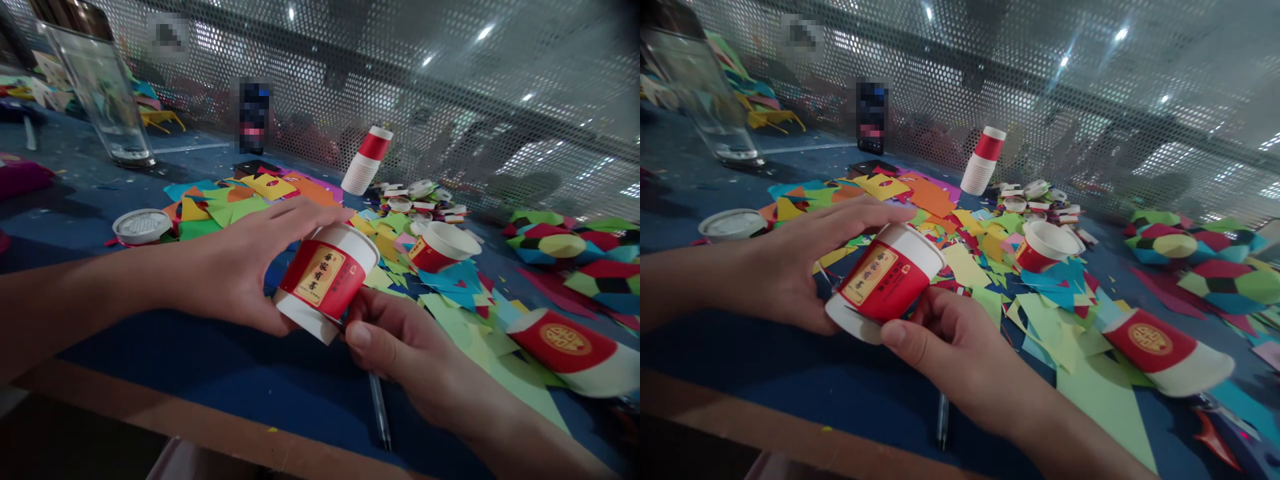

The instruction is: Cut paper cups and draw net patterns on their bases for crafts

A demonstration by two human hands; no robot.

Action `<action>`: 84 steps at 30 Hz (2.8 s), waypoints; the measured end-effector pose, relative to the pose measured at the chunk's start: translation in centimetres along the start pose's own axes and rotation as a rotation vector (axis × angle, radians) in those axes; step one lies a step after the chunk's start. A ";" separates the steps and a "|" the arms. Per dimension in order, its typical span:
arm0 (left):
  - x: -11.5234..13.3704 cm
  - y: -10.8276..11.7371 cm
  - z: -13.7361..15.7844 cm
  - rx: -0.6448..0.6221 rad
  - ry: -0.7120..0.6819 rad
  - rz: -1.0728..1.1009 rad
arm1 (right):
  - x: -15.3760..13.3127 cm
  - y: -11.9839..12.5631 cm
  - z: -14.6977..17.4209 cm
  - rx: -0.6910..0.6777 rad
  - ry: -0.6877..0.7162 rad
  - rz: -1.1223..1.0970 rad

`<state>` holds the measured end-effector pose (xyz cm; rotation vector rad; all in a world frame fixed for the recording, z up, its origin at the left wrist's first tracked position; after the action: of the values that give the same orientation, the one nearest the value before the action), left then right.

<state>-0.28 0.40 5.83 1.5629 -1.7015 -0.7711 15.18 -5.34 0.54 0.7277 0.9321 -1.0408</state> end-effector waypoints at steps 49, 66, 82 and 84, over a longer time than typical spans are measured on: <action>0.0 -0.3 0.5 -0.020 -0.036 -0.064 | -0.8 -0.8 0.0 0.098 -0.107 0.380; 0.0 -0.5 0.4 -0.020 -0.051 -0.058 | -1.0 -1.1 -0.1 0.115 -0.087 0.370; 1.7 -0.5 0.0 -0.061 -0.040 -0.270 | -0.8 -1.2 -0.3 0.145 -0.094 0.418; 1.7 -0.6 -0.1 -0.078 -0.036 -0.261 | -0.7 -1.2 -0.3 0.139 -0.085 0.426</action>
<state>0.09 -1.35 5.50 1.7463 -1.4899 -0.9893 13.85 -5.19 0.98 0.9426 0.5993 -0.7553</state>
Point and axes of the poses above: each hand's wrist, its own z-axis away from the middle knuckle, its own y-axis out of the back of the hand, x = y × z, the point moved 6 cm from there along -z, towards the middle knuckle, and after that the axes turned 14 degrees about -y, right-handed, at the moved point
